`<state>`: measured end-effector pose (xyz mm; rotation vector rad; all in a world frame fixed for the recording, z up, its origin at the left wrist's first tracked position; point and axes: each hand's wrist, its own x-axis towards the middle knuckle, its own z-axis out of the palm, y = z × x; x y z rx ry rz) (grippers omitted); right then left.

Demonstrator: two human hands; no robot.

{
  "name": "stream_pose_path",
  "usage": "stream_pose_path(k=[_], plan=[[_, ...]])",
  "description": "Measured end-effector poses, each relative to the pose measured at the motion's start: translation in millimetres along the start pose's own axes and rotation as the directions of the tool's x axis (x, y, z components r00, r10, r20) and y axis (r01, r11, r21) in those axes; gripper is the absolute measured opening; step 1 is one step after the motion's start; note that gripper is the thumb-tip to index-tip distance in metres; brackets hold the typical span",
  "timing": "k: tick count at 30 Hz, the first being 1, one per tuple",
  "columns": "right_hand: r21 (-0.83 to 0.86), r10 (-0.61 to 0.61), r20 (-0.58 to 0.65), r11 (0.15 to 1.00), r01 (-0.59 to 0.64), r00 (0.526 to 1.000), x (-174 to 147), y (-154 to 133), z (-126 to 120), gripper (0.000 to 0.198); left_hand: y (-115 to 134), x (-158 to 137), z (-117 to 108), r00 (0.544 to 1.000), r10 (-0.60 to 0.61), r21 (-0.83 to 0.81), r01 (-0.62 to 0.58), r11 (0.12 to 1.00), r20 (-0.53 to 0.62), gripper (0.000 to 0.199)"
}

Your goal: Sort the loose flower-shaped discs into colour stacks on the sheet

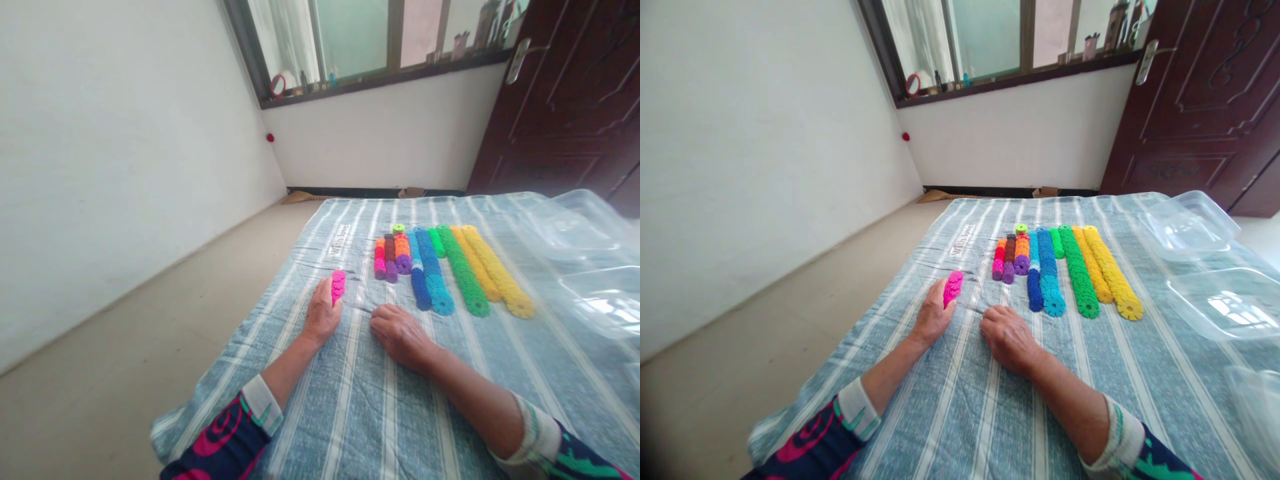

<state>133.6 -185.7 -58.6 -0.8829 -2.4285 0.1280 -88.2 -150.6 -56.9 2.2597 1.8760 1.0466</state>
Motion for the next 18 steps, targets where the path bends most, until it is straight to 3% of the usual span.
stream_pose_path(k=[9, 18], plan=[[-0.014, -0.003, -0.021, 1.0, 0.003, 1.0, 0.7, -1.7, -2.2, 0.025, 6.4, 6.7, -2.8, 0.998, -0.054, -0.006, 0.054, 0.999, -0.013, 0.057], [-0.024, 0.003, -0.009, 1.0, -0.003, 1.0, 0.6, -2.9, -3.9, 0.024, -4.6, 5.8, -13.7, 0.996, -0.087, -0.051, 0.086, 0.995, -0.018, 0.053]])
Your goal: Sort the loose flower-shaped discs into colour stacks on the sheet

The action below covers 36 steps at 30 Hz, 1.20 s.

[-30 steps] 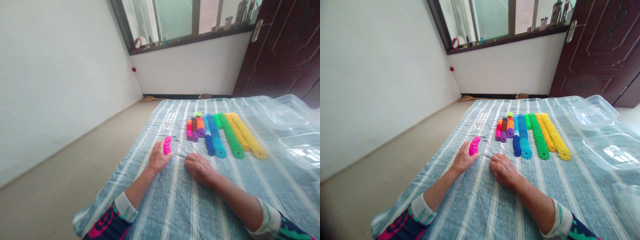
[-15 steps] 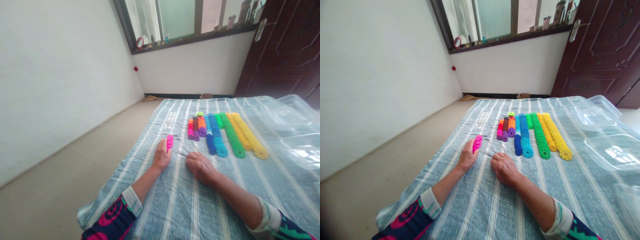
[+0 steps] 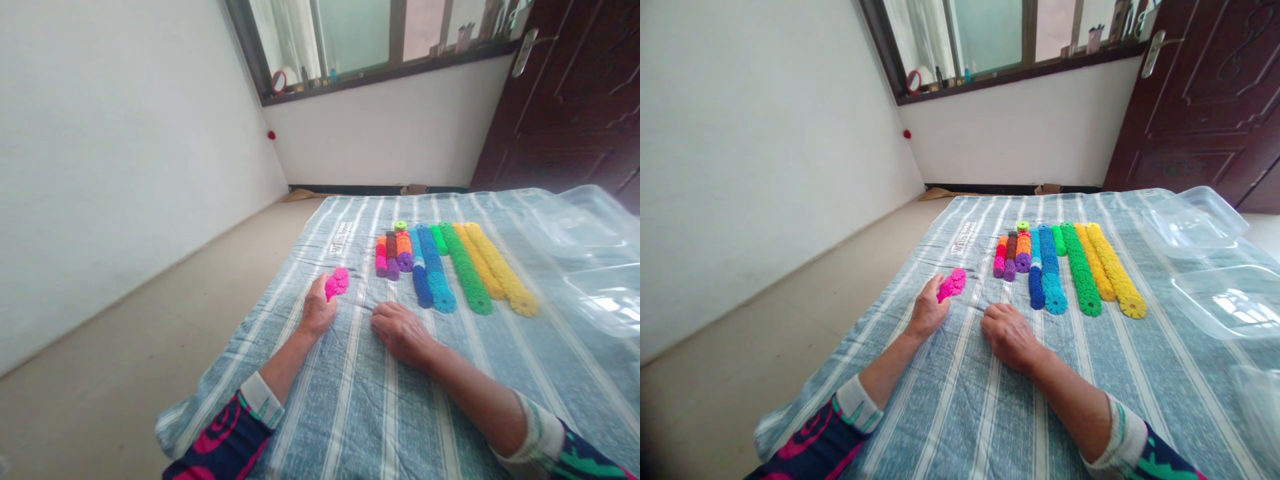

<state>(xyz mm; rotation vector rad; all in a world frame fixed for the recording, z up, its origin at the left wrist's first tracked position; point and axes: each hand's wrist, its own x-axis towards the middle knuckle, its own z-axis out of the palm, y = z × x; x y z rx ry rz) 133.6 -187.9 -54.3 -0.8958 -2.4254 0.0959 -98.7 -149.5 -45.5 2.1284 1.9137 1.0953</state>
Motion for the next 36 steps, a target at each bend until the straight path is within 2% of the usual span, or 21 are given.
stream_pose_path(k=[5, 9, 13, 19, 31, 36], plan=[[0.015, 0.0, 0.002, 1.0, 0.0, 1.0, -0.5, 1.2, 0.8, 0.024, -6.3, -18.0, -24.8, 0.997, -0.075, 0.046, 0.074, 0.996, 0.016, 0.055], [0.028, -0.003, -0.002, 1.0, 0.003, 1.0, -0.9, 1.2, 0.6, 0.024, -2.7, -37.8, -35.0, 0.997, -0.056, 0.065, 0.053, 0.996, 0.044, 0.053], [0.029, 0.006, 0.005, 1.0, -0.006, 1.0, -1.4, 1.0, 1.3, 0.023, 2.6, -41.3, -31.5, 0.999, -0.029, 0.088, 0.026, 0.996, 0.039, 0.057], [0.025, 0.003, 0.008, 1.0, -0.004, 1.0, -1.1, 1.9, 2.1, 0.023, 1.5, -37.2, -24.2, 1.0, -0.016, 0.127, 0.015, 0.992, 0.01, 0.054], [0.036, 0.001, 0.003, 0.999, -0.001, 1.0, -1.3, 2.4, 2.6, 0.024, -5.5, -40.1, -16.2, 0.998, 0.057, -0.043, -0.058, 0.997, -0.025, 0.048], [0.038, 0.011, 0.005, 0.999, -0.012, 1.0, -1.4, 1.5, 2.3, 0.024, -10.6, -39.6, -11.6, 0.996, 0.087, -0.062, -0.089, 0.994, -0.038, 0.049]])
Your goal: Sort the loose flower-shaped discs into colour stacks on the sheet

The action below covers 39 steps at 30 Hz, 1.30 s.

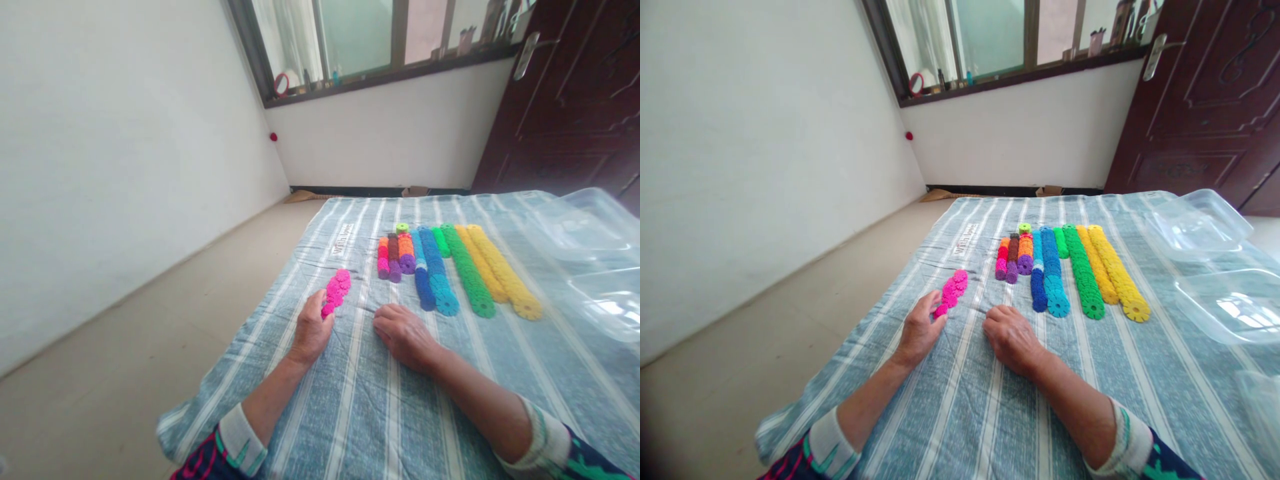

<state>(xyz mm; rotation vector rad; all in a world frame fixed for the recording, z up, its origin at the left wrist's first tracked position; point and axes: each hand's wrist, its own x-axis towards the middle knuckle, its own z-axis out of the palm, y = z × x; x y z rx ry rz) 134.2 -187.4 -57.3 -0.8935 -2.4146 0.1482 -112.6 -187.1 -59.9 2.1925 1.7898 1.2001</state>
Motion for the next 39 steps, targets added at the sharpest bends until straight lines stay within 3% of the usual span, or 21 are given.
stream_pose_path(k=[9, 17, 30, 32, 39], plan=[[-0.005, -0.004, -0.005, 1.0, 0.004, 1.0, 0.7, -1.5, -1.3, 0.025, 13.1, 16.5, 1.9, 0.997, 0.08, 0.126, -0.081, 0.989, 0.013, 0.052], [-0.004, -0.002, -0.014, 1.0, 0.002, 1.0, 1.2, -4.5, -4.3, 0.026, 18.5, 33.1, 15.2, 0.999, -0.023, 0.227, 0.014, 0.974, 0.035, 0.037], [0.014, -0.01, -0.004, 1.0, 0.01, 1.0, -0.1, 1.2, 1.9, 0.024, 20.3, 31.7, 13.5, 0.998, 0.043, 0.27, -0.055, 0.961, 0.05, 0.036], [0.01, -0.012, -0.005, 1.0, 0.012, 1.0, 0.2, 1.1, 1.8, 0.024, 26.0, 35.6, 11.9, 0.998, 0.025, 0.32, -0.04, 0.946, 0.051, 0.029], [-0.013, -0.01, -0.019, 1.0, 0.01, 1.0, 1.6, -0.3, -0.5, 0.025, 36.3, 58.7, 23.5, 0.986, -0.088, 0.38, 0.027, 0.925, 0.143, 0.04]])
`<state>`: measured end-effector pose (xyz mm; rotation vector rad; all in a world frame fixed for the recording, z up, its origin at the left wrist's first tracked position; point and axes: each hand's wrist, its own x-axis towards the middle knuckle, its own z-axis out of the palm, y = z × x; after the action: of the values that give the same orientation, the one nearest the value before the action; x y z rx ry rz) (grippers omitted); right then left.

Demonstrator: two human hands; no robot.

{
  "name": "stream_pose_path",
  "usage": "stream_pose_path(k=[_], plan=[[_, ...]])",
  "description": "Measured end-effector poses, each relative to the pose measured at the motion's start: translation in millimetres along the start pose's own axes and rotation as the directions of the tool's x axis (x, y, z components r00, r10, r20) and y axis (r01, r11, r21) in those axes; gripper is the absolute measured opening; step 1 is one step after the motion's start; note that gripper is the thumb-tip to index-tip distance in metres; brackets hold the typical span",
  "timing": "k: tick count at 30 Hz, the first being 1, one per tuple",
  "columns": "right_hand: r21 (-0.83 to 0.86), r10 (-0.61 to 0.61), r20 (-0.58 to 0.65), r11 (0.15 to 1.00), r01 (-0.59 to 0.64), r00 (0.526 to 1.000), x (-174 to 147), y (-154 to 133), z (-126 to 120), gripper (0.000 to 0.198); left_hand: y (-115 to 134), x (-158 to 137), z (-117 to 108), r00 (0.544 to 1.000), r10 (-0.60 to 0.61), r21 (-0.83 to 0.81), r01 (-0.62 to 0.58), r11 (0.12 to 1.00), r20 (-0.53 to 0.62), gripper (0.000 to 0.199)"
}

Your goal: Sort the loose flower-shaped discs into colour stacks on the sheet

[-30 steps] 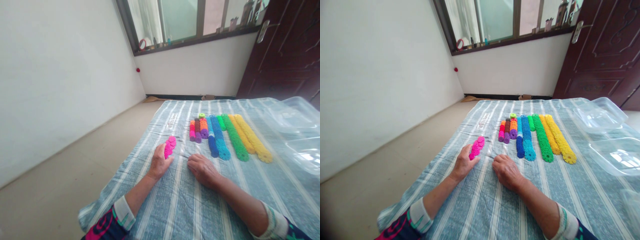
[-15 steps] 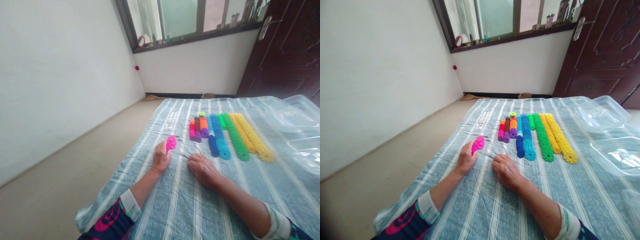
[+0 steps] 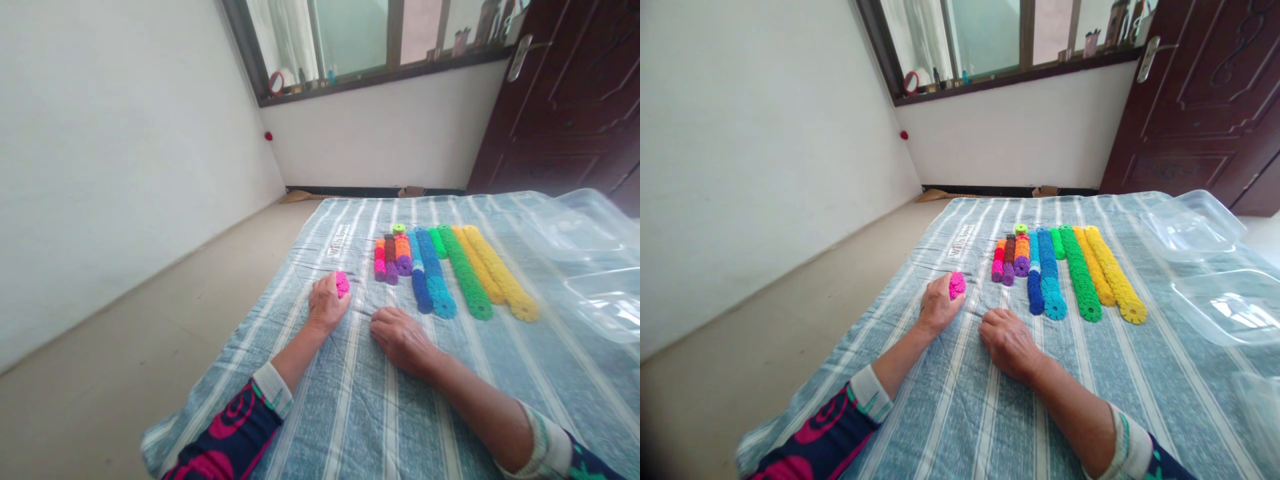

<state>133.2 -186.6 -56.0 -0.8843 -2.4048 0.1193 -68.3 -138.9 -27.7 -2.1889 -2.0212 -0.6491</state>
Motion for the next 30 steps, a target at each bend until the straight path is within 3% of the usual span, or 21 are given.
stream_pose_path(k=[9, 25, 30], plan=[[-0.009, -0.006, -0.012, 1.0, 0.006, 1.0, 0.3, -0.2, 0.0, 0.024, -8.1, 4.3, 7.6, 0.998, 0.011, -0.03, -0.012, 0.999, -0.055, 0.036], [-0.007, -0.012, -0.003, 1.0, 0.012, 1.0, 1.8, -0.9, 0.8, 0.024, 5.1, 24.2, 6.7, 0.998, -0.07, 0.106, 0.069, 0.992, 0.006, 0.015], [0.005, -0.004, 0.008, 1.0, 0.004, 1.0, 1.5, -0.3, 1.7, 0.024, 3.2, 31.5, 4.8, 0.99, -0.138, 0.143, 0.132, 0.981, 0.037, 0.029]])
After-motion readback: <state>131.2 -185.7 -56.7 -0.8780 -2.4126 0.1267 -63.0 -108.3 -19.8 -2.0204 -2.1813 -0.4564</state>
